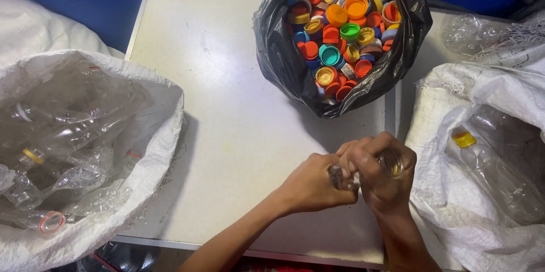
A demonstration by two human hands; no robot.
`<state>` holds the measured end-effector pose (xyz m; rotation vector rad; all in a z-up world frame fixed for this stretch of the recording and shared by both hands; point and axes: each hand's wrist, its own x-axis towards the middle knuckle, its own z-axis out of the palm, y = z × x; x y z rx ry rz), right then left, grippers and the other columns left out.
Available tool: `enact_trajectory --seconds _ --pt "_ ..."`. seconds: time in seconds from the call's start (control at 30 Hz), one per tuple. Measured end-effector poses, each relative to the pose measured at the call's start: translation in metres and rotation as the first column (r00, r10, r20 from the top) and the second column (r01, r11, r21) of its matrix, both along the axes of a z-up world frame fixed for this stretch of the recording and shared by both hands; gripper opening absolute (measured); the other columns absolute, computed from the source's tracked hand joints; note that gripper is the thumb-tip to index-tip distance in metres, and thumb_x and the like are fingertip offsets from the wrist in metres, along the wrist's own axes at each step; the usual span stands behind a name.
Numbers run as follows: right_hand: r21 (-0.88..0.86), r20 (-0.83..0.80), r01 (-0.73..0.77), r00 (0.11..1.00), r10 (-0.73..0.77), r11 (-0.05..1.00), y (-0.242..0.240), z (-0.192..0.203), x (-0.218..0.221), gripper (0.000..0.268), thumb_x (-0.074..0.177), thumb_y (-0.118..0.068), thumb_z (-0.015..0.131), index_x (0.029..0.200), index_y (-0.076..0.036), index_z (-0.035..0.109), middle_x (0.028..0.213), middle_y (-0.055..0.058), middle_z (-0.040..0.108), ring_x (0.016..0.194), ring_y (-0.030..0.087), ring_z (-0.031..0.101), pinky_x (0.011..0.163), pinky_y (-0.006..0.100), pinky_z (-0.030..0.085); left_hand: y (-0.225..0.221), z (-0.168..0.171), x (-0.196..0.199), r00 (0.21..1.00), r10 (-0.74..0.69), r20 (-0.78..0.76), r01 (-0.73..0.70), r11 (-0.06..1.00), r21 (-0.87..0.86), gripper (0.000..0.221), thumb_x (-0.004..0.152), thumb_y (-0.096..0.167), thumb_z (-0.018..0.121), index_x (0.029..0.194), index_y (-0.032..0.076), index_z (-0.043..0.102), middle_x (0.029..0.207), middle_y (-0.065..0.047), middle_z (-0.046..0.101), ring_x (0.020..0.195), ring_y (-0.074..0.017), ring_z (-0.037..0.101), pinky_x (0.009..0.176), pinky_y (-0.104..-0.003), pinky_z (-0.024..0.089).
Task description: Sorting plastic bottles and their corresponding caps into bags.
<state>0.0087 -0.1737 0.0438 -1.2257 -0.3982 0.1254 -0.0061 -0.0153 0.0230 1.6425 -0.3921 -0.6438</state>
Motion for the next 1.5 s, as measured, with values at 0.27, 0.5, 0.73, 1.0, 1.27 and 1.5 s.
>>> enact_trajectory --seconds 0.27,0.5,0.73,1.0,1.27,1.5 --pt "0.134 -0.038 -0.036 0.998 0.041 0.990 -0.010 -0.016 0.005 0.017 0.096 -0.005 0.064 0.081 -0.008 0.055 0.067 0.005 0.060 0.059 0.017 0.062 0.089 0.046 0.052 0.010 -0.002 -0.001 0.996 0.075 0.048 -0.072 0.995 -0.068 0.028 0.077 0.026 0.077 0.090 0.003 0.066 0.076 -0.007 0.072 0.069 -0.0169 0.071 0.062 -0.033 0.058" --pt "-0.023 -0.044 -0.030 0.999 0.029 0.999 -0.007 -0.011 0.013 0.018 0.093 -0.011 0.067 0.081 -0.010 0.055 0.067 0.006 0.064 0.065 0.020 0.066 0.095 0.049 0.051 0.017 -0.012 -0.004 1.000 0.007 0.007 -0.006 0.988 -0.157 0.031 0.084 0.030 0.079 0.089 0.004 0.064 0.077 -0.008 0.068 0.071 -0.0186 0.066 0.066 -0.033 0.054" --pt "-0.409 0.195 -0.287 0.900 0.390 0.866 -0.006 -0.006 0.029 0.029 0.089 -0.037 0.072 0.086 -0.008 0.071 0.095 0.012 0.074 0.109 0.028 0.074 0.124 0.051 0.039 0.017 -0.025 -0.004 0.979 -0.203 0.006 0.192 0.916 -0.351 0.040 0.088 0.044 0.077 0.103 0.007 0.073 0.092 -0.003 0.073 0.086 -0.0150 0.071 0.077 -0.032 0.058" --pt "-0.498 0.008 -0.388 0.892 0.451 0.776 0.003 0.002 0.036 0.068 0.083 -0.068 0.073 0.106 -0.004 0.071 0.114 0.014 0.069 0.112 0.027 0.071 0.094 0.040 0.060 0.022 -0.029 0.004 0.981 -0.142 -0.130 0.076 0.905 -0.418 0.036 0.087 0.040 0.080 0.093 0.005 0.071 0.077 -0.005 0.073 0.070 -0.0152 0.074 0.064 -0.030 0.061" --pt "-0.680 0.441 0.262 0.892 0.096 0.685 0.037 0.075 0.105 0.033 0.106 -0.038 0.065 0.120 -0.007 0.066 0.111 0.009 0.072 0.102 0.019 0.069 0.093 0.034 0.056 0.021 -0.037 0.010 0.992 0.020 -0.128 -0.081 0.866 -0.494 0.043 0.089 0.047 0.080 0.097 0.007 0.064 0.078 -0.002 0.068 0.071 -0.0102 0.069 0.065 -0.025 0.057" --pt "-0.683 0.722 0.635 0.510 0.467 0.362 0.089 0.057 0.198 0.029 0.099 -0.027 0.072 0.121 -0.009 0.073 0.110 0.014 0.072 0.106 0.032 0.065 0.097 0.049 0.038 0.028 -0.015 0.015 0.966 0.242 -0.088 -0.256 0.873 -0.415 0.038 0.088 0.045 0.076 0.099 0.011 0.063 0.080 0.002 0.063 0.068 -0.0064 0.062 0.060 -0.024 0.053"
